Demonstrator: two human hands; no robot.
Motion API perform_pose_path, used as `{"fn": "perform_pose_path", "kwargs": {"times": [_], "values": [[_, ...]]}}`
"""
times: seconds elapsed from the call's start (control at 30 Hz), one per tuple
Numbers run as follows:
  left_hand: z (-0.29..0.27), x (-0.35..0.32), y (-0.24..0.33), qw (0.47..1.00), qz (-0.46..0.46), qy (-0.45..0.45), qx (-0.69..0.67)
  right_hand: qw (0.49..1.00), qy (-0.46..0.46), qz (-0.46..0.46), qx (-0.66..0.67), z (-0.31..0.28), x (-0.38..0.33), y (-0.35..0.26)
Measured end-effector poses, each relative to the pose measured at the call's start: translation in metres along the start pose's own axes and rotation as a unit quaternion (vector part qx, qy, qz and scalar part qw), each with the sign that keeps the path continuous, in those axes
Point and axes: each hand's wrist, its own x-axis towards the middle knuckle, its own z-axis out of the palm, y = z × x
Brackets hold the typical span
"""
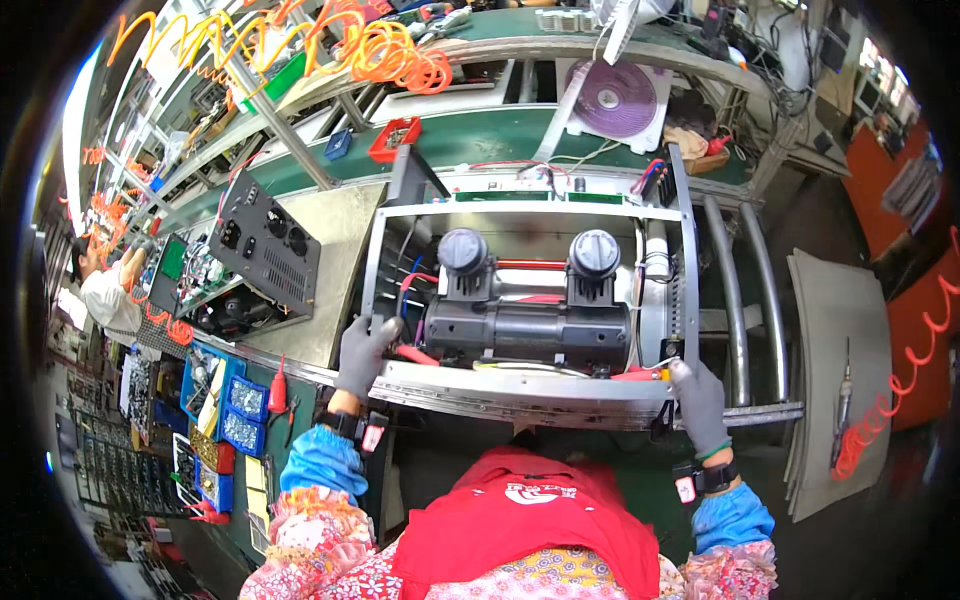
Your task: The worker is assembling a large electronic unit, including applying labels, retrieving wheels/casters from a bin, and using a pneumatic screwdriver to secure components and wheels to the chassis.
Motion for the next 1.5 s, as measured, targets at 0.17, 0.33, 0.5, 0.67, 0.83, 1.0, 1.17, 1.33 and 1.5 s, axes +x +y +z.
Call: {"fn": "perform_pose_path", "kwargs": {"times": [0.17, 0.33, 0.5, 0.67, 0.83, 1.0, 1.17, 1.33, 1.5], "values": [[0.005, 0.042, 0.0, 0.993, -0.06, -0.099, 0.012, 0.999, -0.01, 0.032, -0.03, -0.003, 0.035, -0.009], [0.01, 0.038, -0.008, 0.998, -0.034, -0.04, 0.025, 0.993, -0.011, 0.091, 0.072, 0.002, 0.036, -0.004], [0.008, 0.025, -0.006, 0.997, -0.065, -0.029, -0.011, 0.992, -0.033, 0.113, 0.054, -0.004, 0.03, 0.002], [0.003, -0.01, -0.001, 0.989, -0.137, -0.007, 0.05, 0.982, -0.062, 0.113, 0.141, -0.009, 0.026, 0.016], [-0.001, -0.022, 0.0, 0.988, -0.15, 0.027, 0.018, 0.944, -0.101, 0.21, 0.233, -0.024, 0.04, 0.022], [0.004, -0.024, -0.008, 0.99, -0.132, 0.045, -0.025, 0.969, -0.142, 0.146, 0.139, -0.019, 0.057, 0.041], [0.015, -0.029, -0.015, 0.984, -0.124, 0.125, -0.034, 0.979, -0.169, 0.068, 0.091, -0.006, 0.055, 0.045], [0.045, -0.08, -0.046, 0.912, -0.127, 0.379, -0.094, 0.971, -0.239, -0.012, 0.019, 0.039, 0.018, 0.044], [0.083, -0.288, -0.133, 0.97, -0.232, 0.063, 0.024, 0.927, -0.362, -0.08, -0.063, 0.094, -0.051, 0.055]]}}
